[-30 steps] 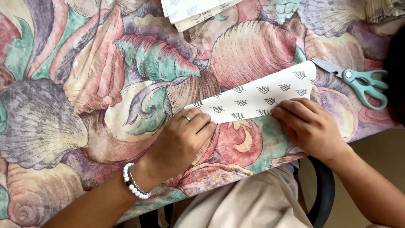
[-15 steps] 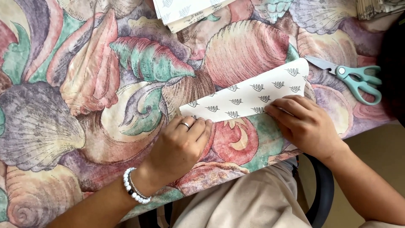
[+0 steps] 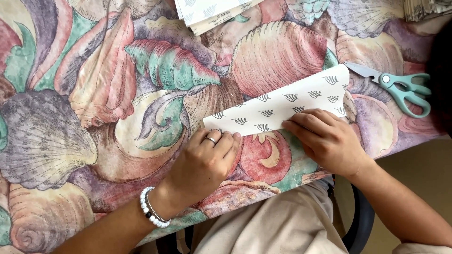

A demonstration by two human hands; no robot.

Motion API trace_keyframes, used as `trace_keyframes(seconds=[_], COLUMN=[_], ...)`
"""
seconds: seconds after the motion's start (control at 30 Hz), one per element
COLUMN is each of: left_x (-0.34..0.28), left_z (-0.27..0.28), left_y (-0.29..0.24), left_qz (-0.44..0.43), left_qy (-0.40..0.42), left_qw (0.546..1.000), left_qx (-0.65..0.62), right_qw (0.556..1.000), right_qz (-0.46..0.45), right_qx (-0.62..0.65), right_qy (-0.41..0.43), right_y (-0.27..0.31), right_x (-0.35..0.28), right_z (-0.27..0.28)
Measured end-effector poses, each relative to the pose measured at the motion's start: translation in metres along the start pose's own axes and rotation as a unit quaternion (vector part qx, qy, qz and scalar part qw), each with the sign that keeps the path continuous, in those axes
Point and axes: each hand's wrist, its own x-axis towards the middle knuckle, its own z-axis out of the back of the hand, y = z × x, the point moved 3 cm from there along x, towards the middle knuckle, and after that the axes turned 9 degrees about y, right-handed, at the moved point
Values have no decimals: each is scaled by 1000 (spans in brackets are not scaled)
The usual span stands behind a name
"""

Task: The person is manually folding printed paper sheets into bags on a table.

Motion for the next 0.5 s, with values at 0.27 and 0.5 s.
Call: trace_keyframes(seconds=[0.27, 0.5], left_x=[6, 5], left_z=[11, 10], left_y=[2, 4], left_qz=[49, 67], left_qy=[41, 57], left_qw=[998, 996], left_qx=[-24, -6], right_qw=[996, 999], right_qz=[-29, -30], right_qx=[4, -15], right_qy=[80, 43], right_y=[-19, -25], right_x=[-28, -36], right_z=[4, 7])
